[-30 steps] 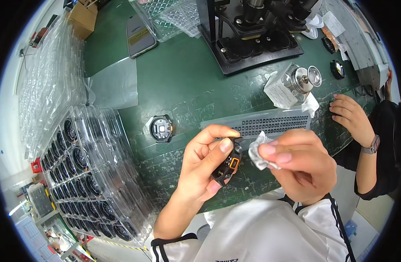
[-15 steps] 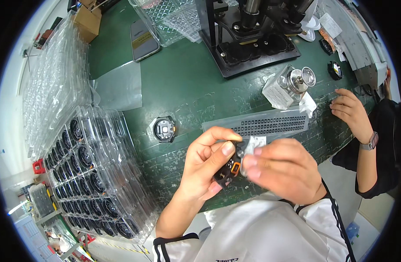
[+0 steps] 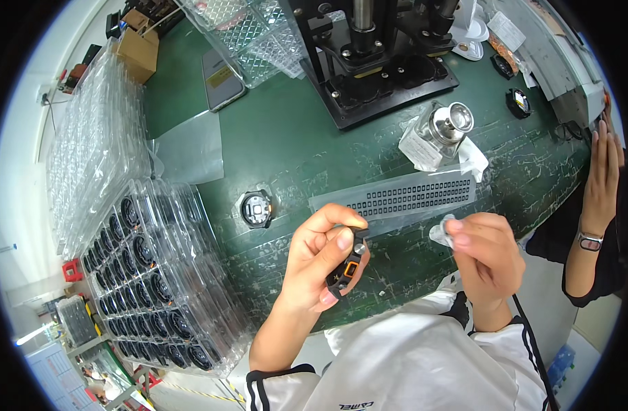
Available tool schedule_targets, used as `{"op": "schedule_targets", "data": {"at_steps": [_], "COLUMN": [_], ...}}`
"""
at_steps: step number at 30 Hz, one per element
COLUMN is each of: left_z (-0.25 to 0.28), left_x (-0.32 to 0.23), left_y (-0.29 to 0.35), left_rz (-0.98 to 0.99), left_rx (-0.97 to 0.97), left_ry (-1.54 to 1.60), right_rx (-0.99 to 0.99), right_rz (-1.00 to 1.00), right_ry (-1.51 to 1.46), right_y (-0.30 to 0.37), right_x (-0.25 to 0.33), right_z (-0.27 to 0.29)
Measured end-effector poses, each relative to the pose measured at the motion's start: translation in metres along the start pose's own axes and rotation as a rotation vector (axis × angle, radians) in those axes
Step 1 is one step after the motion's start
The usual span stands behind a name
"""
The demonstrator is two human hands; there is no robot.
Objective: Assembling and cleaning small electronic digit components at a factory workbench.
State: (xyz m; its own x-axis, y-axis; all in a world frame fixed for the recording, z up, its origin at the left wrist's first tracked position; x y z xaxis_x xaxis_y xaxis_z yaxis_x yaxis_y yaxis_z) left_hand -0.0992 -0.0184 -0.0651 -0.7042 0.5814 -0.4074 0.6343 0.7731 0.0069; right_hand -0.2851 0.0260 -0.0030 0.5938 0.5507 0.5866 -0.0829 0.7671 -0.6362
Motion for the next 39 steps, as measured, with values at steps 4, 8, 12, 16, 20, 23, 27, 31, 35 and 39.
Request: {"op": "schedule_targets", "data": {"at_steps": [4,8,12,16,20,23,27,31,35,39], "left_z": [-0.005,0.003,0.011,0.027,0.038,0.043,0.062,0.064,0.067,0.065], "left_x": [-0.006,-0.045,-0.089,-0.106,-0.107,-0.107,-0.114,-0.115,-0.116,-0.118], "left_y": [-0.002,0.009,0.033,0.035,0.035,0.039,0.046,0.048,0.047,0.047], "left_rz": [-0.021,-0.296,-0.488,-0.48,-0.355,-0.168,-0.146,-0.149,-0.153,-0.14], "left_rx": [-0.123,-0.472,-0.921,-0.936,-0.916,-0.979,-0.964,-0.918,-0.905,-1.001], "left_ry": [-0.096,-0.711,-1.129,-1.51,-1.749,-1.844,-1.838,-1.759,-1.765,-1.874], "right_rx": [0.315,0.319,-0.022,-0.321,-0.17,-0.167,-0.356,-0.279,-0.013,0.371], "right_rz": [0.032,-0.079,-0.355,-0.543,-0.467,-0.433,-0.203,-0.28,-0.425,-0.361], "right_ry": [0.179,0.261,0.184,0.081,0.155,0.191,0.44,0.584,0.463,0.429], "right_y": [0.022,0.029,0.038,0.063,0.064,0.068,0.065,0.04,0.01,-0.021], "right_x": [-0.021,-0.041,-0.067,-0.083,-0.07,-0.066,-0.052,-0.065,-0.08,-0.082], "right_z": [-0.006,0.025,0.069,0.091,0.088,0.09,0.119,0.152,0.17,0.169]}}
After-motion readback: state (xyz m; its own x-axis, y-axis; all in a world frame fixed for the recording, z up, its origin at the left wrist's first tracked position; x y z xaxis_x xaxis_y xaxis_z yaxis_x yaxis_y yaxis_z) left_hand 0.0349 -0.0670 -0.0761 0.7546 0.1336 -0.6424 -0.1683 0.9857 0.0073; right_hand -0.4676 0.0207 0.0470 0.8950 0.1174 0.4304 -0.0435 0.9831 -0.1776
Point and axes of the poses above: each hand's wrist, its own y-axis away from the middle knuckle, its own z-axis out of the back of the hand, x = y × z, the point moved 5 cm from there along -y, towards the middle knuckle, and after that the axes turned 3 degrees about z, right-handed, at the moved point
